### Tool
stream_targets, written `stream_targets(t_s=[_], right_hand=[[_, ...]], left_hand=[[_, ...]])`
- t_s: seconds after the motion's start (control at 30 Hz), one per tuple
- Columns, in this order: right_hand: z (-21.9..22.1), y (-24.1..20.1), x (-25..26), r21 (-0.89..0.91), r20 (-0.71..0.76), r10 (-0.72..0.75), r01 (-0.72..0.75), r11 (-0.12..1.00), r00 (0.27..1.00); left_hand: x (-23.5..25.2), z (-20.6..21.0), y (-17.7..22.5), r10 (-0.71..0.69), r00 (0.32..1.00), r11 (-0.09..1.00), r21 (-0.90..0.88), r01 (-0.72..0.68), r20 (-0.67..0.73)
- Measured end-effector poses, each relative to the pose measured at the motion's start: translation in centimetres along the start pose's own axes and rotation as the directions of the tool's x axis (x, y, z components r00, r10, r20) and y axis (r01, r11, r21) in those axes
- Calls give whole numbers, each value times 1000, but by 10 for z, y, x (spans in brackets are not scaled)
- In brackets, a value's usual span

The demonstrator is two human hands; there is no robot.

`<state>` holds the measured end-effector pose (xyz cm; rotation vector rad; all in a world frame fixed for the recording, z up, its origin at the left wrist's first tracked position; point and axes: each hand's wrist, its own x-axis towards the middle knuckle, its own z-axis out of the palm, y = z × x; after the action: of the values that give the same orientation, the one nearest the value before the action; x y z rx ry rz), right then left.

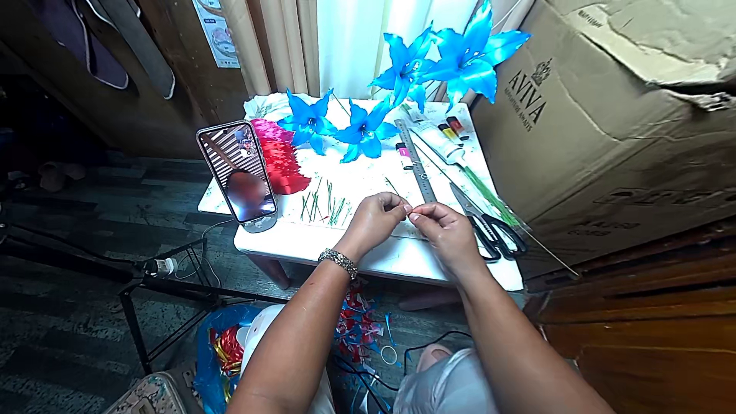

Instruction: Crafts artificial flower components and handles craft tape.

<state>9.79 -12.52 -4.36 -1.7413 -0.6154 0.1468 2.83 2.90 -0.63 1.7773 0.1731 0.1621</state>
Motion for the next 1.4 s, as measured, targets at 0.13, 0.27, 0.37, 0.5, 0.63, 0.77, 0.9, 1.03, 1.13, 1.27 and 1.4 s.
stream_targets(t_s=[0.13, 0.27, 0.37, 0.5, 0.63, 0.77, 0.9, 1.03, 1.13, 1.27, 1.4], right_hand=[[6, 3, -2, -32, -71, -107, 105, 994, 992], [7, 4, 0, -48, -84, -140, 136, 990, 987], [6, 7, -1, -82, -75, -141, 134, 988, 987], [6, 6, -2, -64, -80, -130, 125, 990, 988], [6, 2, -6, -39, -93, -106, 103, 994, 990], [6, -1, -1, -20, -75, -138, 137, 990, 988], [8, 1, -1, -21, -65, -131, 129, 991, 989], [6, 1, -2, 125, -68, -45, 54, 991, 997], [4, -1, -1, 191, -82, -22, 38, 981, 996], [4, -2, 1, 59, -110, -138, 145, 988, 984], [6, -3, 1, -69, -112, -207, 200, 977, 972]], left_hand=[[2, -2, 1, -80, 997, 995, -59, 79, -20], [-1, 1, -10, -21, 999, 999, -50, 19, -38], [-1, 4, -14, -28, 999, 997, -72, 26, -28], [2, 3, -10, -56, 998, 994, -99, 56, 3], [1, 4, -5, -49, 999, 997, -64, 50, 12], [7, 5, -6, -23, 1000, 992, -121, 21, -14], [6, 3, -8, -11, 1000, 992, -123, 9, -14], [6, 3, -8, 21, 1000, 990, -139, -18, 20], [10, 6, -7, 59, 998, 984, -172, -53, 30], [9, 8, -10, -2, 1000, 960, -278, 11, 30], [-6, 5, -9, -78, 995, 940, -327, 93, 57]])
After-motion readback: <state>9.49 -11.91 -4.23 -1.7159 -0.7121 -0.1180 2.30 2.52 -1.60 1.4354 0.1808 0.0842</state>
